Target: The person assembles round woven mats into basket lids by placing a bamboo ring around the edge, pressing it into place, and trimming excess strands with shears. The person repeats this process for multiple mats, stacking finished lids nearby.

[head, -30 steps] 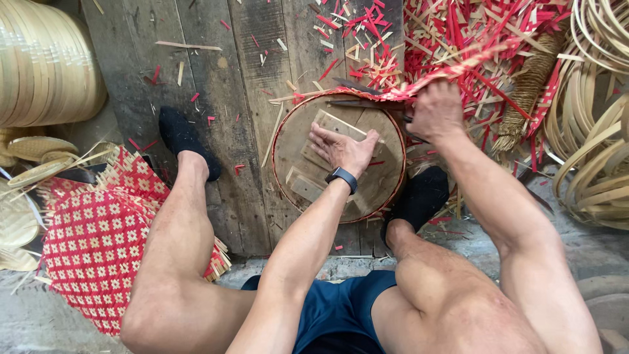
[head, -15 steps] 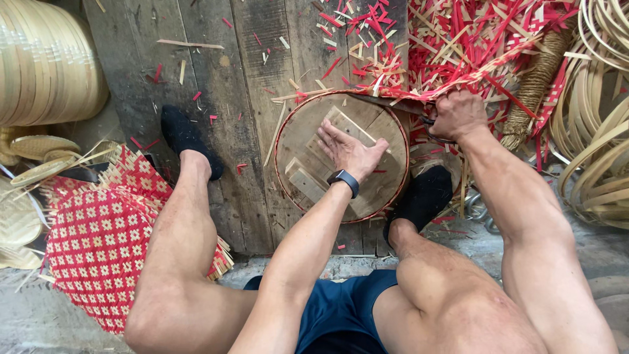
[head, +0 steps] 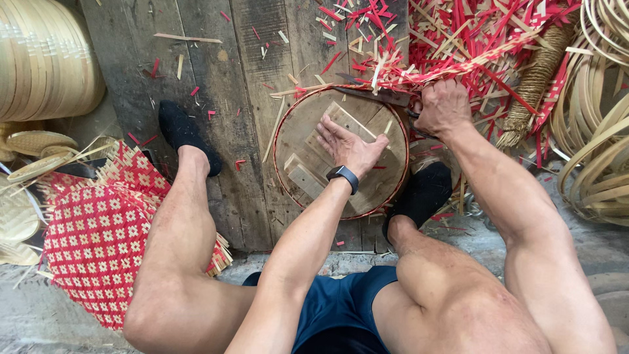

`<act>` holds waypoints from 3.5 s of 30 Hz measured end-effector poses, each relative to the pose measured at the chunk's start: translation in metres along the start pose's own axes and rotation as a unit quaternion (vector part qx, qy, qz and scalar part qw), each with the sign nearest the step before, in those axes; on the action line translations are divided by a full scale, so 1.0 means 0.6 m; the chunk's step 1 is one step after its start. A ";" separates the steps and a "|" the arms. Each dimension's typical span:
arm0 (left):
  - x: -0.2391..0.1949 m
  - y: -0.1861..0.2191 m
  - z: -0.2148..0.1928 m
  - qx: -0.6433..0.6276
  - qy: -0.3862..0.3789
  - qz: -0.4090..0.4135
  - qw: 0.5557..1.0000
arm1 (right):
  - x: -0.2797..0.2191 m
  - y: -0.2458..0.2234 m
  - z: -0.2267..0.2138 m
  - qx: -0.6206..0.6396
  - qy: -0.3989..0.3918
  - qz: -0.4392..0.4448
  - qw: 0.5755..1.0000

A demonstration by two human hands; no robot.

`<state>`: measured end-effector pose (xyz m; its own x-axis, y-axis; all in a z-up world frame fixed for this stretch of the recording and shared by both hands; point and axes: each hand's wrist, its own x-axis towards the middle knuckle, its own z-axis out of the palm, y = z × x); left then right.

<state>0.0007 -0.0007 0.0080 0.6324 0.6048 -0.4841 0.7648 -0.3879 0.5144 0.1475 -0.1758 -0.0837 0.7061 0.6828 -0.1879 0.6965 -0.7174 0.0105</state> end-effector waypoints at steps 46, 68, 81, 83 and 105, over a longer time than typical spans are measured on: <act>-0.031 -0.038 0.002 0.100 -0.036 0.182 0.978 | 0.020 0.015 -0.028 -0.037 -0.088 -0.046 0.994; 0.238 0.029 -0.034 0.241 -0.247 0.342 0.874 | -0.126 0.001 0.005 0.564 -0.097 0.261 0.777; 0.204 0.032 -0.094 0.146 -0.213 0.366 0.894 | -0.140 -0.111 -0.067 0.633 -0.060 0.268 0.724; 0.213 0.026 -0.072 0.151 -0.203 0.349 0.902 | -0.132 -0.115 -0.054 0.627 -0.060 0.274 0.727; 0.302 -0.186 -0.164 0.075 -0.094 0.110 0.987 | -0.176 -0.130 -0.022 0.540 -0.091 0.298 0.781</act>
<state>0.0181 0.2208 -0.0674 0.7855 0.3610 -0.5027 0.6080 -0.6018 0.5179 0.0204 -0.1900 -0.0520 0.7658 0.2216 -0.6037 -0.3339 -0.6652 -0.6678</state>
